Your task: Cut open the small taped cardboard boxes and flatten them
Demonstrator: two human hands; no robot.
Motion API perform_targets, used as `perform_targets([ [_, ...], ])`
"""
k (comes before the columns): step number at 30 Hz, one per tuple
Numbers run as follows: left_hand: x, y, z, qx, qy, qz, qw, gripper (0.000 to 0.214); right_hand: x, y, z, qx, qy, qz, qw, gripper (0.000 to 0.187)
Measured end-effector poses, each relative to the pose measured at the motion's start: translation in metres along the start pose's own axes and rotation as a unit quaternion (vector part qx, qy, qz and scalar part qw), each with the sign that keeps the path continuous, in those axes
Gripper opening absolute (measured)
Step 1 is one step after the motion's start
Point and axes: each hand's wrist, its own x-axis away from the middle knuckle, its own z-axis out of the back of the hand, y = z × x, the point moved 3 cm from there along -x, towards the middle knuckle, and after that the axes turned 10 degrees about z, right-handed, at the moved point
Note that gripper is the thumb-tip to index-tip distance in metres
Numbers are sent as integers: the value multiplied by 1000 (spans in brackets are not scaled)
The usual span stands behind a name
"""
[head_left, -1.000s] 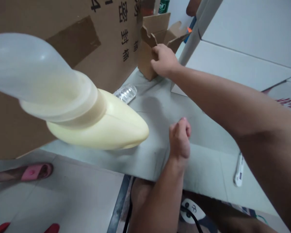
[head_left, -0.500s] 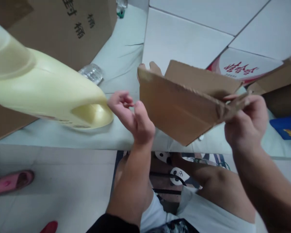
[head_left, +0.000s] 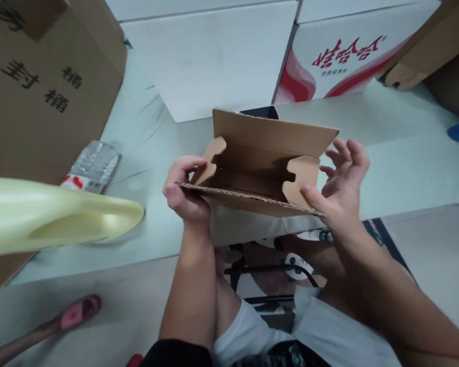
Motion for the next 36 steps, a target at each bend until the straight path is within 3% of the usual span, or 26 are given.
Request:
perform_targets([
  [3, -2, 1, -14, 1, -13, -86, 996, 68, -5, 11, 3, -36, -46, -20, 998, 90],
  [6, -3, -3, -33, 2, -17, -94, 995, 61, -4, 23, 9, -67, -18, -44, 997, 94],
  [8, -1, -4, -45, 12, -10, -99, 995, 53, 0, 28, 15, -93, 9, -34, 995, 80],
  [11, 1, -5, -56, 14, 5, -112, 994, 42, 6, 31, 23, -108, 16, -8, 994, 44],
  [13, 0, -7, -58, 1, 12, -125, 992, 36, 9, 31, 27, -106, 0, -2, 994, 36],
  [16, -5, -9, -57, -59, 28, -150, 987, 32, 11, 29, 33, -114, -15, -1, 993, 39],
  [19, -13, -12, -53, -131, 24, -153, 979, 42, 10, 29, 37, -106, -29, 6, 994, 32],
  [23, -20, -16, -47, -168, -58, -113, 978, 33, 11, 34, 39, -102, -53, 30, 993, 35],
  [26, -21, -17, -43, -175, -101, -110, 973, 25, 13, 42, 38, -133, -24, 7, 991, 58],
  [28, -22, -19, -39, -149, -84, -109, 979, 23, 15, 50, 36, -144, 6, -53, 988, 68],
  [32, -33, -27, -27, -37, 8, -62, 997, 20, 17, 65, 30, -139, 41, -186, 972, 56],
  [34, -41, -33, -20, 6, 52, -19, 998, 21, 16, 69, 24, -155, 12, -220, 963, 56],
  [36, -48, -40, -14, 28, 58, 34, 997, 23, 14, 67, 15, -205, -50, -208, 955, 63],
])
